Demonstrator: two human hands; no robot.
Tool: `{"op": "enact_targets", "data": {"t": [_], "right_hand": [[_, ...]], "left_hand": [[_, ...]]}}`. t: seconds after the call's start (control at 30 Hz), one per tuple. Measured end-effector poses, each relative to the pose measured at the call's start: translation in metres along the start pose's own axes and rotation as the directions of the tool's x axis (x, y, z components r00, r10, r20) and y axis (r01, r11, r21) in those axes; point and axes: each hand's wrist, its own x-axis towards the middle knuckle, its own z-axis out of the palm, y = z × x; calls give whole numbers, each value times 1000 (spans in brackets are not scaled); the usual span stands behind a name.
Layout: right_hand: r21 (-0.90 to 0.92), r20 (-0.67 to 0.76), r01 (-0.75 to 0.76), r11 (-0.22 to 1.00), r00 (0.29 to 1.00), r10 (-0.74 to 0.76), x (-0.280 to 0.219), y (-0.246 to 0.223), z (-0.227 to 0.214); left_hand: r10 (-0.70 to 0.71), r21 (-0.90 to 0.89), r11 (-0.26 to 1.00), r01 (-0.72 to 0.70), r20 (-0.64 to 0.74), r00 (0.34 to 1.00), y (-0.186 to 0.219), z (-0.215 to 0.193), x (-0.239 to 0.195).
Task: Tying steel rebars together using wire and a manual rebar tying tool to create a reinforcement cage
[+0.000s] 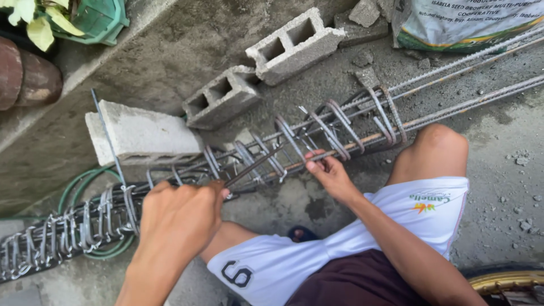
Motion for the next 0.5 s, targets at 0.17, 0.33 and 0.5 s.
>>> {"op": "enact_targets", "data": {"t": [0.17, 0.33, 0.5], "right_hand": [[-197, 24, -116, 973, 992, 123, -4, -18, 5], [-24, 108, -216, 976, 970, 218, -6, -32, 7], [72, 125, -222, 972, 969, 212, 1, -17, -6]], "left_hand": [[-120, -8, 993, 121, 58, 991, 0, 0, -26], [-230, -63, 968, 243, 168, 959, 4, 34, -42], [-354, -373, 820, 433, 264, 897, 18, 97, -65]]}}
